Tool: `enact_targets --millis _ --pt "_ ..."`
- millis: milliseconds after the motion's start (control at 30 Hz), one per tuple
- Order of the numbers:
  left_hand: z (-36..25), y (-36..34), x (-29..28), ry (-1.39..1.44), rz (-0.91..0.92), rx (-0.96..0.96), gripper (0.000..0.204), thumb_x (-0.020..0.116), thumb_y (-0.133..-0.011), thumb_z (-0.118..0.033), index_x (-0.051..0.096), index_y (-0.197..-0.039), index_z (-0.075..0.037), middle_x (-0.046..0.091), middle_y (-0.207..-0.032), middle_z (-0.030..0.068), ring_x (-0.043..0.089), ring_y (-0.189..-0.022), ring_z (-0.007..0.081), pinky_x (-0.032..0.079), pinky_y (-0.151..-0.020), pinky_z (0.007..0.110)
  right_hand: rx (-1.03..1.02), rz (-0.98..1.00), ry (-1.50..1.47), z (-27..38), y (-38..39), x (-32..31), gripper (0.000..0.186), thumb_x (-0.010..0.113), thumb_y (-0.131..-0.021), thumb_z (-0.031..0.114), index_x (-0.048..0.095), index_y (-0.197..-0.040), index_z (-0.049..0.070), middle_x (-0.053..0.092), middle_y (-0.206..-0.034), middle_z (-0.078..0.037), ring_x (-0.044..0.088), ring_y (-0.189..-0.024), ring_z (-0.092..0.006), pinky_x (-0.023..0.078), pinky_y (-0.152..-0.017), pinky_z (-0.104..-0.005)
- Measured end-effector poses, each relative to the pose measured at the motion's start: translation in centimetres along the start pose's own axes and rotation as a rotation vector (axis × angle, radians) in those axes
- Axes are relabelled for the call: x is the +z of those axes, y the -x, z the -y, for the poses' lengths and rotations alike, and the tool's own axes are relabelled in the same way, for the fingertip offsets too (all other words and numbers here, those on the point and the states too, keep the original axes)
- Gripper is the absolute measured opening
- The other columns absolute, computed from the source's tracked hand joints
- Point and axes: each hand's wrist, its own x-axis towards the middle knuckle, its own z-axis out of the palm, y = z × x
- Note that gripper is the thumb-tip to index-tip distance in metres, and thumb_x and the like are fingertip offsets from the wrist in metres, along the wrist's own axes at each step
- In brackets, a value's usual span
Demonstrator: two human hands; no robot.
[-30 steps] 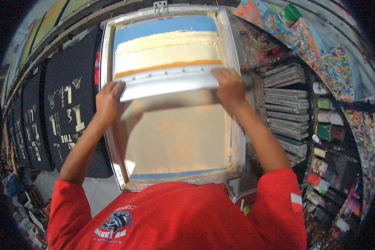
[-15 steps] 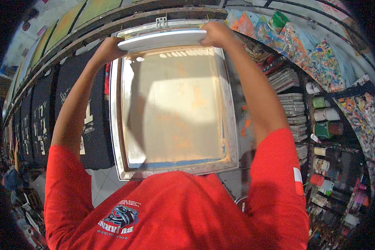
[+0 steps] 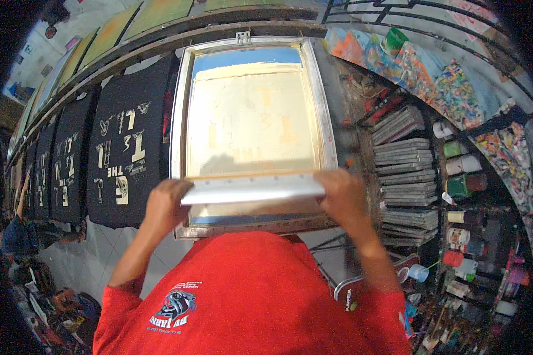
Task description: The person prepares screen printing ink by stirring it with a spatula in a cup and then applies the ink to a screen printing frame using the spatula. The person then uses a squeegee to pull the ink across the screen to print several black t-shirts on a production line.
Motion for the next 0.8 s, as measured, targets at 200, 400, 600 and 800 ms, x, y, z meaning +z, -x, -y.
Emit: enact_targets --millis 200,400,600,800 --pt "-1.5 6.8 5.0 0.095 -0.117 0.077 0.046 0.076 -0.061 -0.009 0.063 -0.104 0.0 0.064 -0.101 0.0165 0.061 -0.096 0.0355 0.052 -0.082 0.042 0.068 -0.047 0.0 2.7 8.3 3.7 0.036 0.063 -0.064 -0.002 0.067 -0.099 0.005 0.068 -0.103 -0.008 0.063 -0.099 -0.0272 0.049 -0.087 -0.0412" --pt "-1.5 9.3 8.5 0.075 -0.15 0.05 0.057 0.08 -0.06 -0.012 0.06 -0.112 -0.001 0.059 -0.112 0.0159 0.055 -0.107 0.0351 0.047 -0.093 0.043 0.056 -0.165 0.094 2.8 10.8 7.3 0.042 0.065 -0.063 -0.002 0.067 -0.104 0.005 0.067 -0.105 -0.009 0.061 -0.103 -0.0297 0.048 -0.091 -0.041" --pt "-2.1 10.2 8.8 0.07 -0.106 0.026 0.056 0.076 -0.061 -0.007 0.058 -0.114 -0.003 0.055 -0.118 0.0161 0.052 -0.111 0.0362 0.045 -0.095 0.045 0.088 -0.021 -0.001 2.6 12.3 7.9 0.069 0.083 -0.05 0.012 0.063 -0.116 0.007 0.059 -0.121 -0.011 0.053 -0.115 -0.0317 0.045 -0.097 -0.0438" --pt "-2.7 10.5 7.8 0.146 -0.109 0.019 0.062 0.079 -0.065 -0.019 0.056 -0.121 -0.005 0.054 -0.12 0.019 0.051 -0.113 0.0381 0.042 -0.097 0.047 0.055 -0.027 -0.084 2.9 12.5 6.1 0.074 0.079 -0.068 0.049 0.059 -0.125 0.006 0.055 -0.129 -0.016 0.05 -0.121 -0.0354 0.039 -0.104 -0.0454"
